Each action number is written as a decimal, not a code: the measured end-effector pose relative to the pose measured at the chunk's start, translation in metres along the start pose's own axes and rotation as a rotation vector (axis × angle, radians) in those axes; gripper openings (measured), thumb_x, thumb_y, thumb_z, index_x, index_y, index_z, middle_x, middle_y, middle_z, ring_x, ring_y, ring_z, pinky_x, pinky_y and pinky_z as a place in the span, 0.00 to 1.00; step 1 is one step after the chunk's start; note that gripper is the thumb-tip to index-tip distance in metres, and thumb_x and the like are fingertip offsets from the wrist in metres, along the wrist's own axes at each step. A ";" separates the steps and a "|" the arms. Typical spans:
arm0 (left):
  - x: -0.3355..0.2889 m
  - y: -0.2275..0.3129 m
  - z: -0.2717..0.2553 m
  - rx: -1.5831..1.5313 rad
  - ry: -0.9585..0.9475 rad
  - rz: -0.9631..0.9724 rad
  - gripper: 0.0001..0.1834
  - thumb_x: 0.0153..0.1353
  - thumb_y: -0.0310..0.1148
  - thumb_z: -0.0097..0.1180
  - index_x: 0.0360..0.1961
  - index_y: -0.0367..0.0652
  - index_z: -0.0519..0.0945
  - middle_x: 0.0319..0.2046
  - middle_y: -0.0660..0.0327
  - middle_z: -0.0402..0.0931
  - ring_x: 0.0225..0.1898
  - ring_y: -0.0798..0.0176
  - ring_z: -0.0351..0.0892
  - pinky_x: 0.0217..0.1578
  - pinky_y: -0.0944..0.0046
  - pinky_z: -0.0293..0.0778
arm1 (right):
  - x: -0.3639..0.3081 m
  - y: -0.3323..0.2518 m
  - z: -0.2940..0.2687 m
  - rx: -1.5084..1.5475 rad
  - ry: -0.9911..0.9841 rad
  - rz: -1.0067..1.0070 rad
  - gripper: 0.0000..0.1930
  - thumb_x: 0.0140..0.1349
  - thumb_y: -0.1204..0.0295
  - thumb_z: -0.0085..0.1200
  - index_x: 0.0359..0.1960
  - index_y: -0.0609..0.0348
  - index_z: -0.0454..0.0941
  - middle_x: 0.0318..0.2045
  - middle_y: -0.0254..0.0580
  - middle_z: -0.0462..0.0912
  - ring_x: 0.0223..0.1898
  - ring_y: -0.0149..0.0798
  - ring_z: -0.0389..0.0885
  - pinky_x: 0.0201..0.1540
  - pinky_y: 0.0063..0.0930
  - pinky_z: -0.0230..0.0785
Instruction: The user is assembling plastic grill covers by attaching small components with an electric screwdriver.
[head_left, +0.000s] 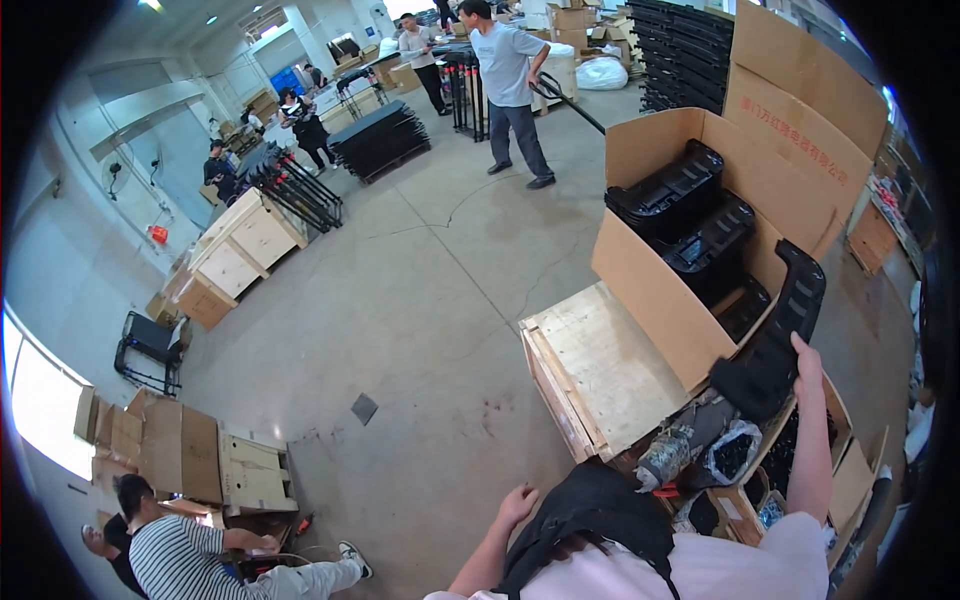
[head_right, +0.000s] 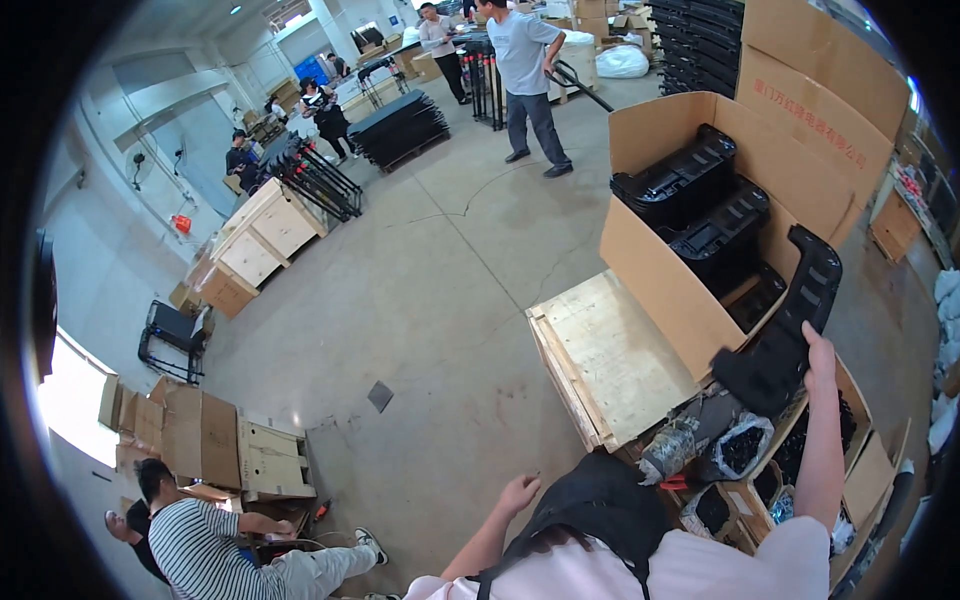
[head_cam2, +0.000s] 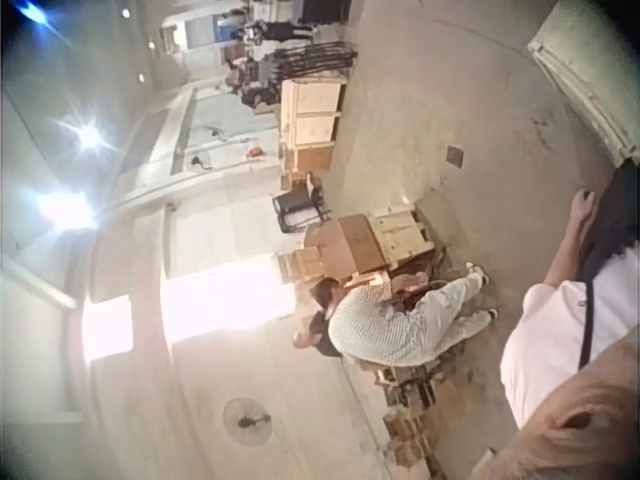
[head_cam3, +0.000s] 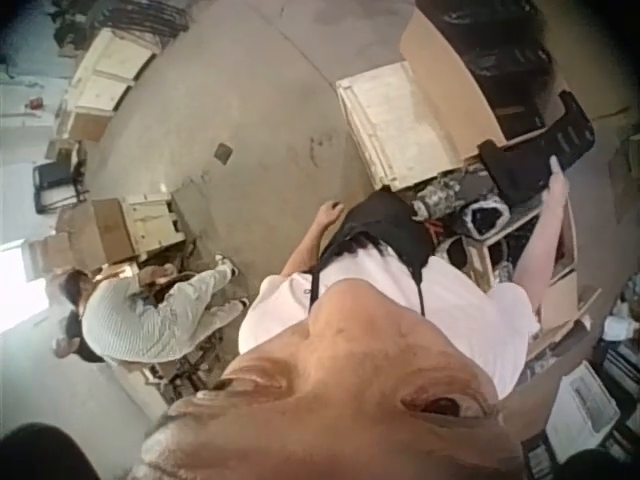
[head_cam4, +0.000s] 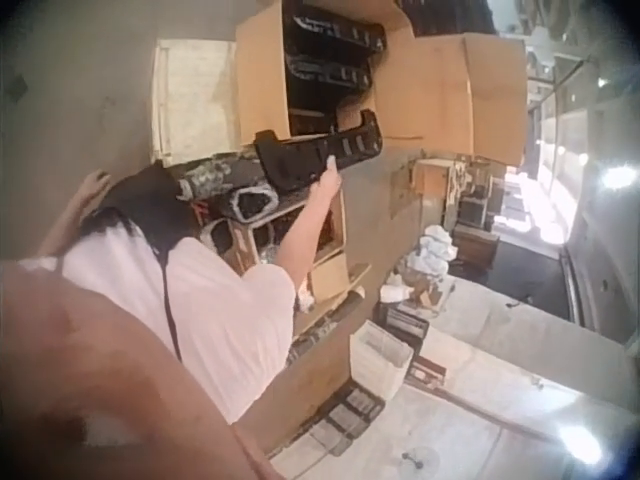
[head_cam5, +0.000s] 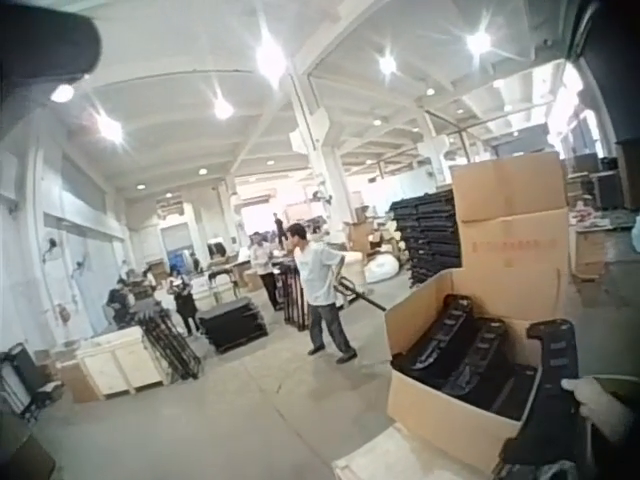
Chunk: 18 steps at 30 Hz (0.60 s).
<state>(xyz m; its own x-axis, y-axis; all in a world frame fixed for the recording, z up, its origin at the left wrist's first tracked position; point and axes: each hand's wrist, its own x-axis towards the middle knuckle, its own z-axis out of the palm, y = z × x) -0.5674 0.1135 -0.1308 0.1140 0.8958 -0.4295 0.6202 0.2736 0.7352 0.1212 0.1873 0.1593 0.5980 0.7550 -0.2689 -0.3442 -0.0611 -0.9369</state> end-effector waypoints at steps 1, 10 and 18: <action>-0.015 -0.042 0.005 -0.003 0.003 -0.188 0.25 0.67 0.48 0.59 0.53 0.37 0.84 0.36 0.56 0.86 0.35 0.62 0.84 0.41 0.59 0.81 | 0.039 0.010 0.004 0.057 0.015 0.027 0.22 0.69 0.67 0.63 0.60 0.68 0.79 0.53 0.50 0.86 0.50 0.47 0.86 0.59 0.41 0.78; -0.035 -0.063 -0.019 -0.610 0.325 -0.888 0.12 0.70 0.34 0.54 0.46 0.34 0.78 0.28 0.54 0.80 0.22 0.61 0.80 0.18 0.62 0.71 | 0.231 0.025 -0.017 0.004 0.227 -0.104 0.19 0.60 0.73 0.69 0.51 0.70 0.83 0.45 0.48 0.88 0.43 0.45 0.87 0.50 0.43 0.81; 0.033 0.005 -0.042 -0.391 0.113 -0.709 0.13 0.72 0.37 0.53 0.45 0.36 0.76 0.35 0.55 0.82 0.26 0.62 0.82 0.21 0.64 0.74 | 0.295 0.050 0.001 -0.245 0.447 0.083 0.16 0.59 0.73 0.68 0.47 0.71 0.86 0.46 0.48 0.89 0.47 0.44 0.87 0.51 0.40 0.79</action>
<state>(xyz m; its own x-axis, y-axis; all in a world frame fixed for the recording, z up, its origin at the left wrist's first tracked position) -0.5928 0.1588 -0.1187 -0.2956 0.4884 -0.8210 0.1981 0.8721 0.4475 0.2798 0.4078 0.0334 0.8454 0.3913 -0.3636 -0.2560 -0.3006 -0.9188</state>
